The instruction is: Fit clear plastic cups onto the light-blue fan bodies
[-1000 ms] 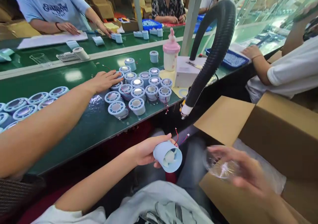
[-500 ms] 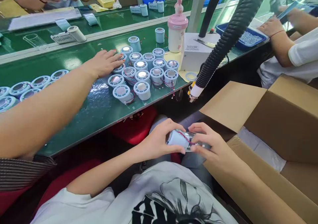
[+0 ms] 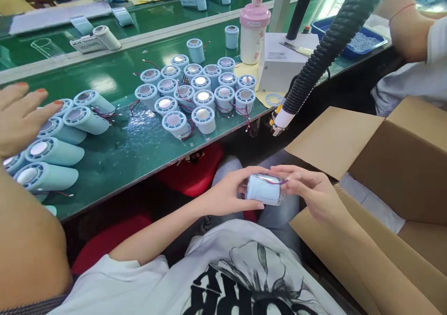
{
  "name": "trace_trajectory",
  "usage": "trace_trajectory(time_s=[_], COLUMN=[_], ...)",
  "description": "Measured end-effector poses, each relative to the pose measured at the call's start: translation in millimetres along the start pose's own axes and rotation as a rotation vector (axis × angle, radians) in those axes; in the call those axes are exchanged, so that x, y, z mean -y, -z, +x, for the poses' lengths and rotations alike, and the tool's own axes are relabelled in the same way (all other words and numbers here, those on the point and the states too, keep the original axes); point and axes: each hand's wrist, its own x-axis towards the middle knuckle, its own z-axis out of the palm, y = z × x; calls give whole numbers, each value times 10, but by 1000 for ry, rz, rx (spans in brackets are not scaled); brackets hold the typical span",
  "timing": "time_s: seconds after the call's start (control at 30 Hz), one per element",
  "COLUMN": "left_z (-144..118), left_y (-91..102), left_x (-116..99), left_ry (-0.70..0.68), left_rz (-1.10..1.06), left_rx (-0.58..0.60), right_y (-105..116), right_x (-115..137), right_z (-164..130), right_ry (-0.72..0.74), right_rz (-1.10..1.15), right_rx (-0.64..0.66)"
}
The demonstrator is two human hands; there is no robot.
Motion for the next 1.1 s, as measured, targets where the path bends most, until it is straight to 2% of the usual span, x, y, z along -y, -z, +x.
trace_trajectory(time_s=[0.13, 0.23, 0.43, 0.57, 0.8, 1.1], left_z=[-69, -125, -180, -191, -196, -222], left_y=[-35, -21, 58, 72, 101, 96], left_x=[30, 19, -74, -96, -81, -64], left_ry=[121, 170, 38, -21, -114, -121], left_rz=[-307, -339, -112, -56, 23, 60], left_rx=[-57, -16, 19, 40, 67, 57], right_y=[2, -1, -29, -71, -103, -149], right_x=[-44, -58, -25, 17, 63, 46], right_z=[-95, -156, -193, -198, -199, -170], right_ry=[286, 367, 196, 96, -75, -134], right_rz=[-405, -520, -322, -180, -60, 13], right_rx=[55, 93, 129, 140, 150, 120])
